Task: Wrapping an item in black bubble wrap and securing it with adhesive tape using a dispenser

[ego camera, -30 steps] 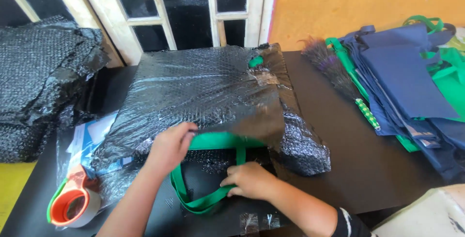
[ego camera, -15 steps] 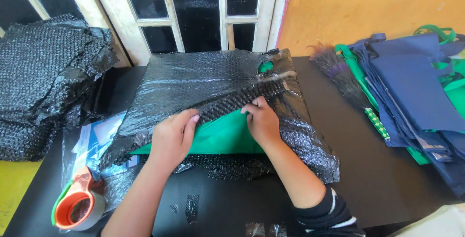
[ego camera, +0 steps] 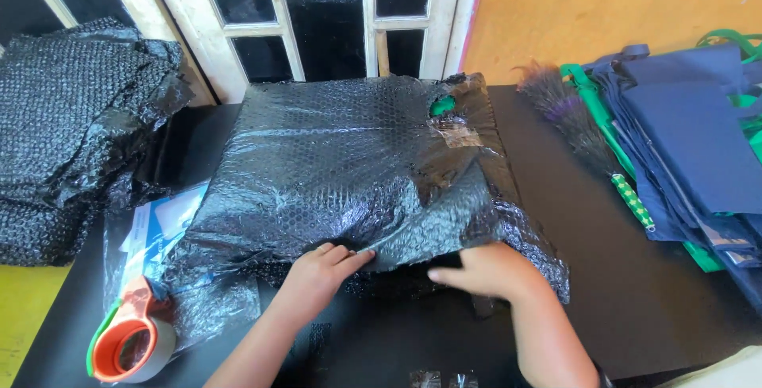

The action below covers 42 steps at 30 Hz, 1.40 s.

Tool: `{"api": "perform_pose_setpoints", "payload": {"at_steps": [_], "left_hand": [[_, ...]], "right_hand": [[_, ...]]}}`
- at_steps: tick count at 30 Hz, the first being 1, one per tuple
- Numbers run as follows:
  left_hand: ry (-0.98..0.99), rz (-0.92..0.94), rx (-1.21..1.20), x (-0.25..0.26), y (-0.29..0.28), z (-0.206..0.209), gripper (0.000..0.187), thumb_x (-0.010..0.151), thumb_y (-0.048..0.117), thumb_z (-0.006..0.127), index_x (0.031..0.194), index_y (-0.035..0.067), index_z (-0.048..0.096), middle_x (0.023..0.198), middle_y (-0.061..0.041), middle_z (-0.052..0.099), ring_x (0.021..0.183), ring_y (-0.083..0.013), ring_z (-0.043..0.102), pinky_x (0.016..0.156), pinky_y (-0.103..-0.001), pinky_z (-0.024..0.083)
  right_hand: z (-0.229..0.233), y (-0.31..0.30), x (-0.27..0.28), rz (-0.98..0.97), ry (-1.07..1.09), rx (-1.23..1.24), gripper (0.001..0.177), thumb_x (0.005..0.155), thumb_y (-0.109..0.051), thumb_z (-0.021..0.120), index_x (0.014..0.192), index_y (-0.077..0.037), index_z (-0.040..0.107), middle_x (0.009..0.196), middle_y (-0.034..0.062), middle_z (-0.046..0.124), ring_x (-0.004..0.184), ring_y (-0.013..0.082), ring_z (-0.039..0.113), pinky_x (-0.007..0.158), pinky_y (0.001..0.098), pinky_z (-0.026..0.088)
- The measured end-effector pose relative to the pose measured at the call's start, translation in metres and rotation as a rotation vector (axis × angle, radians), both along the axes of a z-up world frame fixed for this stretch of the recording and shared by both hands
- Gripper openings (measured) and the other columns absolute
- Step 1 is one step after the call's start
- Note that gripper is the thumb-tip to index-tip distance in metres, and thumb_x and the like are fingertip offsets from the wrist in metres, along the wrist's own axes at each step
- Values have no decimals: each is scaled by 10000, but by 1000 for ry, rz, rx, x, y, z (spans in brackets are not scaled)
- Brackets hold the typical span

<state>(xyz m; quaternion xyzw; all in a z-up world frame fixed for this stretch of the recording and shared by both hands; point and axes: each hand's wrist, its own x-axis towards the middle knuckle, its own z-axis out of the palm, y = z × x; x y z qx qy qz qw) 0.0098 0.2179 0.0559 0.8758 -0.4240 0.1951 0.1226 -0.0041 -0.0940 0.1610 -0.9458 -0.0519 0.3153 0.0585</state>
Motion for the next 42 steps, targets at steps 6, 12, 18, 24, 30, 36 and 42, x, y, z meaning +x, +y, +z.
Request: {"api": "perform_pose_setpoints", "payload": {"at_steps": [6, 12, 18, 24, 30, 36, 42], "left_hand": [[-194, 16, 201, 22, -13, -36, 622, 802, -16, 680, 1403, 133, 614, 861, -57, 492, 715, -256, 561, 557, -391, 503], [-231, -3, 104, 25, -10, -56, 506, 896, 68, 628, 1397, 134, 602, 834, -32, 506, 686, -231, 562, 607, -395, 507], [-292, -2, -82, 32, -12, -66, 306, 1005, 294, 585, 1271, 169, 669, 837, 4, 637, 774, -202, 683, 711, -336, 561], [-129, -35, -87, 23, -15, -64, 562, 898, 522, 710, 1314, 148, 657, 1064, -48, 691, 1018, -232, 679, 872, -365, 533], [-156, -64, -63, 22, -27, -85, 377, 879, 436, 739, 1101, 132, 713, 1202, -51, 655, 1137, -248, 632, 941, -391, 517], [-326, 24, -42, 27, -34, -99, 106, 972, 262, 627, 986, 169, 675, 1116, -18, 650, 1081, -212, 642, 896, -350, 529], [-385, 29, -77, 28, -37, -99, 138, 1012, 179, 524, 1030, 129, 651, 1024, -36, 634, 996, -224, 644, 870, -346, 522]], "right_hand": [[-5, -39, -73, 245, -968, 859, 454, 803, -321, 862, 1206, -258, 664, 1324, 58, 667, 1199, 229, 712, 984, 385, 572], [-68, -27, -4, 139, -709, 389, 470, 830, -381, 808, 1276, -261, 722, 1201, -37, 694, 1072, 180, 631, 819, 393, 568], [-125, -3, 18, -7, -1344, 302, 286, 761, -448, 849, 729, -251, 644, 600, -108, 568, 641, 109, 620, 572, 255, 516], [-132, -26, 24, -159, -1273, 381, 382, 667, -401, 926, 677, -181, 614, 567, -38, 555, 678, 207, 618, 635, 335, 502], [-137, -54, 31, -149, -1332, 332, 300, 691, -323, 932, 742, -224, 653, 651, -75, 585, 784, 183, 621, 733, 339, 454], [-167, 6, 19, 425, -1511, 563, 148, 759, -308, 776, 863, -232, 704, 833, -34, 669, 849, 208, 641, 812, 388, 496], [-153, 31, 12, 556, -1255, 427, 598, 601, -382, 885, 1127, -150, 719, 1072, 46, 688, 1154, 227, 640, 1105, 458, 430]]}}
